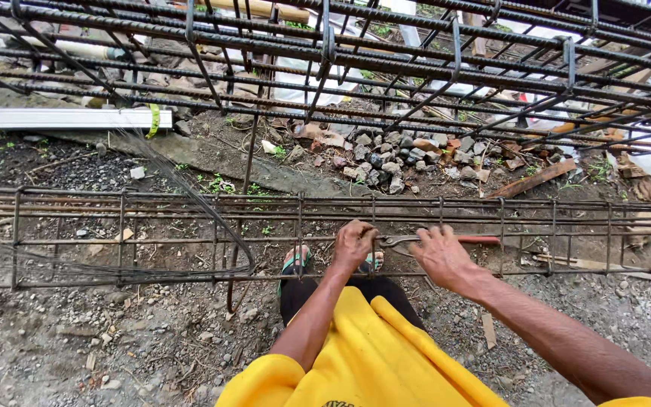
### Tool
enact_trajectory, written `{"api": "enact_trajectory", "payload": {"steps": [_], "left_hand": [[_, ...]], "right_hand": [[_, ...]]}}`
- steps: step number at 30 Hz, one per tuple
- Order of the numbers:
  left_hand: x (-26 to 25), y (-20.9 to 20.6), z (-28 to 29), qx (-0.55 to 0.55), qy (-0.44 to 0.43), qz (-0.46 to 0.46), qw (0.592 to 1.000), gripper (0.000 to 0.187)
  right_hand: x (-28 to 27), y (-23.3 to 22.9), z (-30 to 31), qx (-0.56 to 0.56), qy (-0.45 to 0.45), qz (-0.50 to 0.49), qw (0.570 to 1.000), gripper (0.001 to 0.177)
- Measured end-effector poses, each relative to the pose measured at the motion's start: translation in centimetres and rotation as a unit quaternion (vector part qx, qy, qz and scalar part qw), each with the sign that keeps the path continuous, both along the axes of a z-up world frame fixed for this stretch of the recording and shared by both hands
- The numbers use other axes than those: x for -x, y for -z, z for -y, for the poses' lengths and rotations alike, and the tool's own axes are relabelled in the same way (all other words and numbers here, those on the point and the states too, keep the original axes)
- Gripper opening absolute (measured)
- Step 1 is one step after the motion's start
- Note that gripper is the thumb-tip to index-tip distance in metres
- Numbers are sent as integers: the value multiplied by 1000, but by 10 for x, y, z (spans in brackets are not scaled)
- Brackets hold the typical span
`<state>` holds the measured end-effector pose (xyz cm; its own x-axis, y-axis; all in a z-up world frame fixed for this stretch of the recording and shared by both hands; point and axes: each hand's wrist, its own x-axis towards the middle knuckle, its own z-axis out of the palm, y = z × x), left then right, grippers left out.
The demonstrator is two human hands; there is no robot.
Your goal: The person uses pliers to twist wire ties around the intersections of a steel rebar grid. The person repeatedly positions the wire and twists it to secure the rebar structure.
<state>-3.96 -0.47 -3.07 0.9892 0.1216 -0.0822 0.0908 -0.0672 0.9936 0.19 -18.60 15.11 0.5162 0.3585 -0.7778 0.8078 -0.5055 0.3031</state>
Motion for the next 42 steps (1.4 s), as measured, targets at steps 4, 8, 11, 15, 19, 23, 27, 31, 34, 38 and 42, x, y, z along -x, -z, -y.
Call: {"api": "enact_trajectory", "payload": {"steps": [4,8,11,15,19,23,27,31,34,38,42], "left_hand": [[-4,-6,3,39,-79,-66,994,12],[-1,-3,0,3,-52,-40,998,6],[-3,-6,2,7,-59,-26,998,3],[-1,-23,-4,46,-65,-123,989,11],[-2,-10,4,59,-64,-133,987,13],[-1,-36,1,55,-49,-107,992,11],[2,-66,5,-136,160,37,977,37],[7,-115,16,-249,269,19,930,47],[9,-95,41,-270,264,74,923,69],[13,-62,67,-333,173,229,898,35],[6,-32,75,-277,190,227,914,47]], "right_hand": [[6,-15,-37,76,-10,-13,997,28],[8,-6,-37,48,-35,35,998,31],[3,10,-23,25,11,30,999,32],[1,4,-29,32,54,6,998,38],[-1,-4,-41,63,-47,31,996,40],[-4,37,-2,59,-82,28,995,26],[-19,53,11,20,-54,-24,998,17],[-46,48,20,-44,211,-156,964,31],[-39,-1,0,-52,508,-325,796,28],[-15,-10,-11,-106,705,-325,622,28],[-15,-45,-28,-101,602,-271,744,35]]}}
